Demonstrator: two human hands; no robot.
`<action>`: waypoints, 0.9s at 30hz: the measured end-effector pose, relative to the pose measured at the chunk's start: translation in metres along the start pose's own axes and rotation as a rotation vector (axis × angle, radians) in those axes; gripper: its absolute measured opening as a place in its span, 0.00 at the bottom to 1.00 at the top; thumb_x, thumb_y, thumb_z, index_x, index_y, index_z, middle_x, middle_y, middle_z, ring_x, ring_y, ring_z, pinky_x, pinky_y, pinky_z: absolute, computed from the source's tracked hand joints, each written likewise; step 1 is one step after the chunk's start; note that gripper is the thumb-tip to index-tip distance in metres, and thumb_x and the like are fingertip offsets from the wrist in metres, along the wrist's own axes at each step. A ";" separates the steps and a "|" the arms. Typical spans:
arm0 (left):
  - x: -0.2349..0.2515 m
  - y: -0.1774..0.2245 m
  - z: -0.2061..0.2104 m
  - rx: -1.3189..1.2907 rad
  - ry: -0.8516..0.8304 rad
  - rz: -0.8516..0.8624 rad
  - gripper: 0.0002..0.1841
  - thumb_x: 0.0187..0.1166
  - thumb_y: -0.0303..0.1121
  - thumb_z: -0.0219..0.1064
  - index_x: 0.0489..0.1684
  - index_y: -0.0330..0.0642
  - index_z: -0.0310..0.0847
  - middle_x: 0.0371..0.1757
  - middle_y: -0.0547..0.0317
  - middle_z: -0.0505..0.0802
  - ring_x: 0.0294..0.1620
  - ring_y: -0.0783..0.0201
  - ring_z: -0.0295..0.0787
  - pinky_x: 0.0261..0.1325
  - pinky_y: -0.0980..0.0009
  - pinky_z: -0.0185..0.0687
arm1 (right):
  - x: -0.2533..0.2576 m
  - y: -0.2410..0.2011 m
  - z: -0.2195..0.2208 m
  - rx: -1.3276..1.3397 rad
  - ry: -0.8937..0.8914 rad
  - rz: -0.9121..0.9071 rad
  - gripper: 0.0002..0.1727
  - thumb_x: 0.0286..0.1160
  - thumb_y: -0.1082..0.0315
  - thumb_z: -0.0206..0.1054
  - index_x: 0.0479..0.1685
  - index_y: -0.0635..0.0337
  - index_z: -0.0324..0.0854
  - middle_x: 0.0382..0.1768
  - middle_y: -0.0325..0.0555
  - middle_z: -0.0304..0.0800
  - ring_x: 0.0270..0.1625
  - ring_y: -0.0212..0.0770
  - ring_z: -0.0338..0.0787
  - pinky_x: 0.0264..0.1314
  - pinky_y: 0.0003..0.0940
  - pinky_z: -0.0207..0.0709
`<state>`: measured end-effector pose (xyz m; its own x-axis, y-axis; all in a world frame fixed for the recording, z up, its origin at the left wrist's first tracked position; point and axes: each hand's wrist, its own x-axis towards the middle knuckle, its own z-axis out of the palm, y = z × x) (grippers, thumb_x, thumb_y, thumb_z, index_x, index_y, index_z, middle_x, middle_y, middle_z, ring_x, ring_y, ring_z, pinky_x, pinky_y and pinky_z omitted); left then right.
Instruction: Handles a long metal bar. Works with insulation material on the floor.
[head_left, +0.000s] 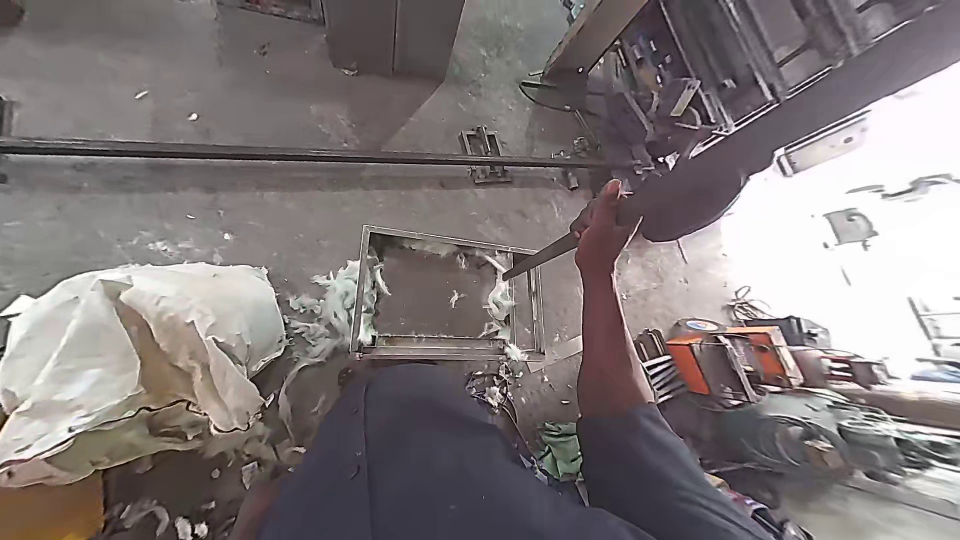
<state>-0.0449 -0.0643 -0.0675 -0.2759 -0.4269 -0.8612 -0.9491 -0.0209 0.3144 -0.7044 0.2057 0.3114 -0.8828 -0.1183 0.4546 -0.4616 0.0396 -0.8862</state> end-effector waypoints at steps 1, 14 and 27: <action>0.008 -0.006 -0.004 0.003 -0.004 0.014 0.20 0.80 0.47 0.70 0.64 0.46 0.86 0.58 0.42 0.93 0.60 0.43 0.91 0.64 0.34 0.84 | -0.007 -0.006 0.000 0.006 0.011 0.026 0.21 0.90 0.53 0.53 0.20 0.41 0.66 0.09 0.24 0.60 0.11 0.26 0.63 0.16 0.26 0.65; 0.043 -0.026 -0.043 -0.028 0.015 0.002 0.20 0.81 0.46 0.68 0.62 0.42 0.88 0.51 0.41 0.95 0.52 0.42 0.93 0.58 0.34 0.86 | -0.078 -0.017 0.004 -0.231 0.100 0.089 0.22 0.89 0.52 0.56 0.20 0.44 0.66 0.10 0.26 0.62 0.11 0.28 0.65 0.18 0.29 0.69; 0.006 -0.045 -0.071 -0.027 -0.001 -0.064 0.20 0.85 0.33 0.67 0.72 0.34 0.80 0.60 0.32 0.90 0.57 0.37 0.91 0.62 0.36 0.84 | -0.076 -0.094 0.053 -0.386 -0.200 0.114 0.26 0.86 0.37 0.54 0.23 0.44 0.68 0.11 0.30 0.62 0.10 0.30 0.62 0.14 0.31 0.63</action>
<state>0.0071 -0.1301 -0.0581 -0.2148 -0.4227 -0.8804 -0.9604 -0.0726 0.2692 -0.5894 0.1586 0.3554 -0.9134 -0.2800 0.2955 -0.3941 0.4261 -0.8143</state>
